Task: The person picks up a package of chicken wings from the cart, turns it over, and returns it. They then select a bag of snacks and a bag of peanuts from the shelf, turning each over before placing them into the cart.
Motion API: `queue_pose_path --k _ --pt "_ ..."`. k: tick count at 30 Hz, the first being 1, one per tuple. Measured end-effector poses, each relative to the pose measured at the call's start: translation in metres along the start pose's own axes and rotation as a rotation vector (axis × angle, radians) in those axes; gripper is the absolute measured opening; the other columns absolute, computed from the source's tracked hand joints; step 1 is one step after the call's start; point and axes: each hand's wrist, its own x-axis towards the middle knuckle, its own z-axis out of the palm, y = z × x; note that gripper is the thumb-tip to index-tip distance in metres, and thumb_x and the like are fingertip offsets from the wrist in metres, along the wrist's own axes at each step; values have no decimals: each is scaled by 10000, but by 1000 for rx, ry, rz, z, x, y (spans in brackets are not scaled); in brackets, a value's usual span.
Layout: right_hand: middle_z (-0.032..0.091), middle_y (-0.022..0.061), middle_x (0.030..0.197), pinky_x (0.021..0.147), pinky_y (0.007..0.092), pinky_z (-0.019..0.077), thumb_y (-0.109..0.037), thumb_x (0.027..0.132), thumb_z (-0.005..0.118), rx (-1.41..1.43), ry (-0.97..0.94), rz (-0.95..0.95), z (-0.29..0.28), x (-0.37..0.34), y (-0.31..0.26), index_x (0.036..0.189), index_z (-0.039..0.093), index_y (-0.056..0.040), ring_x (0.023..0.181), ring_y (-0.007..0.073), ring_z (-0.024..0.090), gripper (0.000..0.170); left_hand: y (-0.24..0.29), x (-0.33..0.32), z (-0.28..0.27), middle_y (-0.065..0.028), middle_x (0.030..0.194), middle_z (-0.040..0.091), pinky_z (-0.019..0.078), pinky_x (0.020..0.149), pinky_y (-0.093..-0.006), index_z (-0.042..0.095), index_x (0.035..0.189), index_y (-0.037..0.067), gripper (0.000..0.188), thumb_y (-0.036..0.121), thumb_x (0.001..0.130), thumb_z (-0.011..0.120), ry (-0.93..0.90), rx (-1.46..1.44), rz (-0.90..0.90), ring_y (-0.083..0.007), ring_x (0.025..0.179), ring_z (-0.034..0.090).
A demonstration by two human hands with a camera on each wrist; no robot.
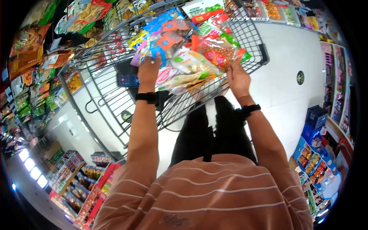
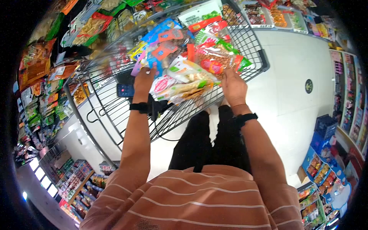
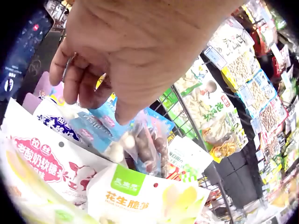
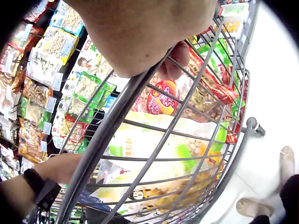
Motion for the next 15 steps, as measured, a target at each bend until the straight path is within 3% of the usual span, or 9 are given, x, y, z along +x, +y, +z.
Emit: queue_pose_path --k 2,3,5,8,12,15 --pt "681 143 893 701 455 534 -136 876 616 -44 12 -18 2 -3 11 1028 619 -99 792 342 667 156 4 0 6 -184 1020 693 515 834 -484 665 1036 50 502 529 904 596 46 -87 89 -374 974 652" --pt "676 144 891 693 451 533 -129 874 617 0 49 -43 13 2 -5 1011 611 -103 781 344 666 139 -3 5 -23 -169 1003 698 519 808 -455 667 1020 42 449 474 907 621 127 -128 101 -347 924 665" --pt "669 143 879 683 451 530 -126 874 616 -9 93 -81 6 3 -1 1004 604 -103 770 347 662 132 23 -3 -29 -158 973 699 522 791 -416 669 1016 33 379 397 918 632 147 -283 134 -317 897 673" --pt "664 142 868 665 455 525 -120 876 611 -12 95 -84 3 2 0 990 596 -97 758 352 656 117 37 1 -14 -158 968 697 521 788 -395 660 1033 15 317 311 923 635 200 -490 367 -305 881 673" --pt "666 128 873 665 444 530 -124 876 616 -38 74 -63 1 1 -2 971 595 -94 775 345 656 102 63 -19 -28 -165 993 697 525 805 -377 652 1037 7 250 223 913 642 91 -596 421 -304 899 678" --pt "675 109 878 671 435 538 -134 877 618 -53 73 -62 3 0 -2 965 603 -96 803 323 663 98 42 -20 -12 -168 989 698 523 815 -374 653 1038 15 241 219 910 646 52 -573 446 -303 915 679"
